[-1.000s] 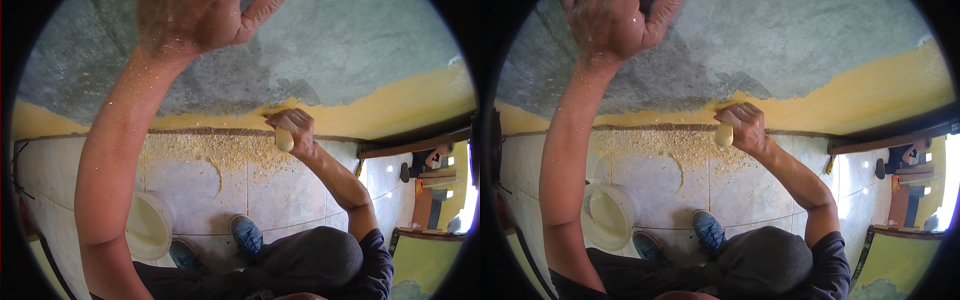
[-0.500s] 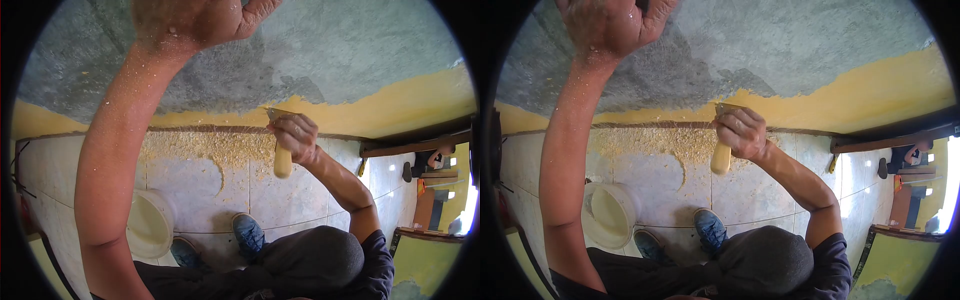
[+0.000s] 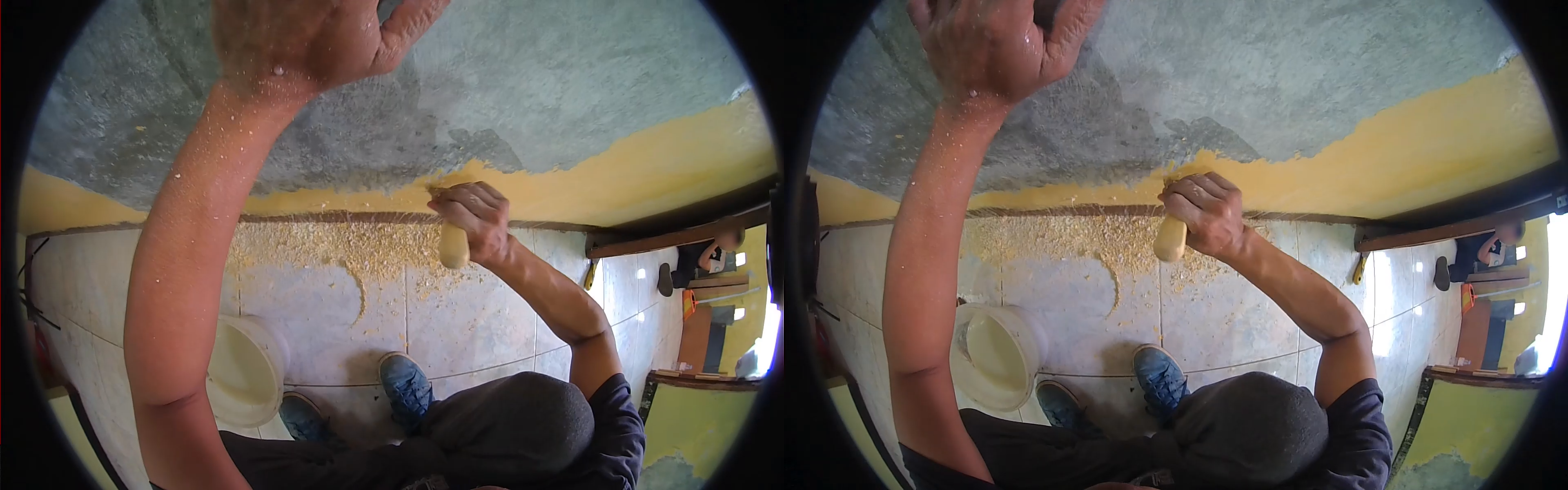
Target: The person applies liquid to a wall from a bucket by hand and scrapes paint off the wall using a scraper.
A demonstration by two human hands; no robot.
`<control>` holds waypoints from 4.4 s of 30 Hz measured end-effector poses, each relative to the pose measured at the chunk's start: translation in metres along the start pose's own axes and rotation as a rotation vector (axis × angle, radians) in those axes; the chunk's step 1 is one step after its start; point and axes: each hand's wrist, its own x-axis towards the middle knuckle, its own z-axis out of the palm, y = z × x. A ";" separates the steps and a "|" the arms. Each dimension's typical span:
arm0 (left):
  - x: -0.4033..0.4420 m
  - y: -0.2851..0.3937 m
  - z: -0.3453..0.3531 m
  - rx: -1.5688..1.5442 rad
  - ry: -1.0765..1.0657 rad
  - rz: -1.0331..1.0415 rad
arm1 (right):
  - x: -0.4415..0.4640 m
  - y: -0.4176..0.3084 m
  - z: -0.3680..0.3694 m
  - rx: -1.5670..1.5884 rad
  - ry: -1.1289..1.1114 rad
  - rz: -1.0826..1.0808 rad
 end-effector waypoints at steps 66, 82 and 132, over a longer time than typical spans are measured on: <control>-0.171 0.095 0.148 0.474 -0.682 0.683 | 0.112 -0.111 -0.114 -0.536 -1.415 0.295; -0.185 0.110 0.149 -0.246 -0.692 0.242 | 0.044 -0.019 -0.135 0.041 -1.112 0.391; -0.387 0.150 -0.195 -0.527 -0.775 -1.614 | 0.076 -0.318 0.198 0.898 -0.840 0.008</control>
